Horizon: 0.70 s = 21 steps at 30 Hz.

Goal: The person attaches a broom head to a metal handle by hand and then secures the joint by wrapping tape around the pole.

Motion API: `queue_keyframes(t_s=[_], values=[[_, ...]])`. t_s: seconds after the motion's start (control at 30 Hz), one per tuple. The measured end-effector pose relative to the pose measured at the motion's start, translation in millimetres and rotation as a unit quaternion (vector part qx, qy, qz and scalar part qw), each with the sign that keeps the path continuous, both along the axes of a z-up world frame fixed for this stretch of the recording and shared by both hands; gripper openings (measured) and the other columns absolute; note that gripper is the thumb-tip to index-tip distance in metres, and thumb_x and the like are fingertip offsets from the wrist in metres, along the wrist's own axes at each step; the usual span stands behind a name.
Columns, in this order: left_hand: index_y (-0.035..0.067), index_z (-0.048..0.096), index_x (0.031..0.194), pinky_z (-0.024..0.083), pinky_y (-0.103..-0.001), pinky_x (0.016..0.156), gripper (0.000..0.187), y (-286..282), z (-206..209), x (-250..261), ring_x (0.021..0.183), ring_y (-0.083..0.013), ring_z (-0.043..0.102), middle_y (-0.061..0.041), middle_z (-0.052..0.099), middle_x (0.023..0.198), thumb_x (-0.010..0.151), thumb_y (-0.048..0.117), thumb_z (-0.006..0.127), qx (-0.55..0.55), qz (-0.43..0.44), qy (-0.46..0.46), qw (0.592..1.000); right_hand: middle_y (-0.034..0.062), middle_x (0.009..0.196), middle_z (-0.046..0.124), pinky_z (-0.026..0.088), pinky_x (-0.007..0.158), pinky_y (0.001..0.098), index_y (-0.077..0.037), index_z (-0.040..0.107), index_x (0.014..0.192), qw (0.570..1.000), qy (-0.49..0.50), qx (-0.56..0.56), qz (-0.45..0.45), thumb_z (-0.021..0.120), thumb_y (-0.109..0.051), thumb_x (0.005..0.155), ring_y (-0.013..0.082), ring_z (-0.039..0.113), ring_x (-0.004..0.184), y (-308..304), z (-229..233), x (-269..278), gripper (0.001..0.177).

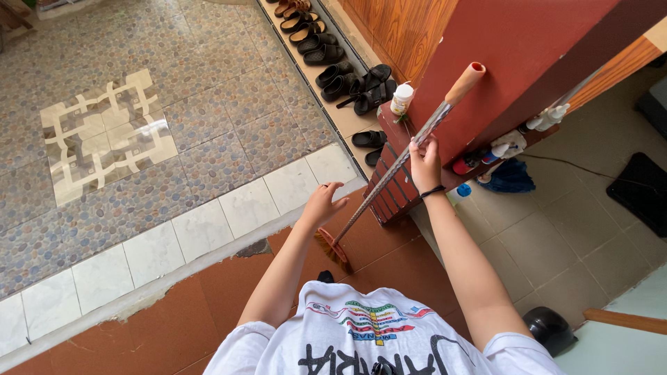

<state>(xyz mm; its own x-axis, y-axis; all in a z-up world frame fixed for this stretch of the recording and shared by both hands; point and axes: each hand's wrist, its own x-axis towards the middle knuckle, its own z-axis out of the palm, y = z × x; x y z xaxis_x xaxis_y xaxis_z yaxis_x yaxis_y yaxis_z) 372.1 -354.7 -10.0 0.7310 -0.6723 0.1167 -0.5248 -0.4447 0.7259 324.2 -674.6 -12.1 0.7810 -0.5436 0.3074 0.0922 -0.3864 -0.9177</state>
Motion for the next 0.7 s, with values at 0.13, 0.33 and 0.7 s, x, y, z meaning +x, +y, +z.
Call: queue_keyframes(t_s=[0.13,0.33,0.7], values=[[0.010,0.063,0.130,0.048,-0.041,0.100,0.047,1.2,-10.1,12.1,0.120,-0.0308,0.060,-0.011,0.068,0.127,0.092,0.036,0.071,-0.007,0.009,0.005,1.000,0.0065,0.121,0.065,0.052,0.098,0.0305,-0.003,0.047,0.132,0.999,-0.026,0.005,0.032,0.055,-0.012,0.108,0.0133,0.064,0.109,29.1,11.1,2.4,0.027],[0.010,0.061,0.132,0.049,-0.041,0.101,0.047,8.7,-14.8,16.5,0.121,-0.0300,0.060,-0.013,0.067,0.126,0.092,0.032,0.072,-0.052,0.015,0.035,0.998,0.0072,0.115,0.068,0.055,0.091,0.0284,-0.004,0.052,0.128,0.995,-0.019,-0.038,0.093,0.058,-0.011,0.107,0.0137,0.065,0.103,85.1,37.5,-7.5,0.023],[0.013,0.056,0.139,0.046,-0.043,0.104,0.061,21.9,18.1,-8.1,0.129,-0.0218,0.060,-0.008,0.066,0.137,0.081,0.017,0.072,-0.171,-0.051,0.180,0.967,0.0126,0.117,0.066,0.056,0.091,0.0346,-0.002,0.061,0.129,0.965,-0.032,-0.196,0.173,0.056,-0.018,0.110,0.0221,0.069,0.106,152.3,97.2,-48.6,0.025]])
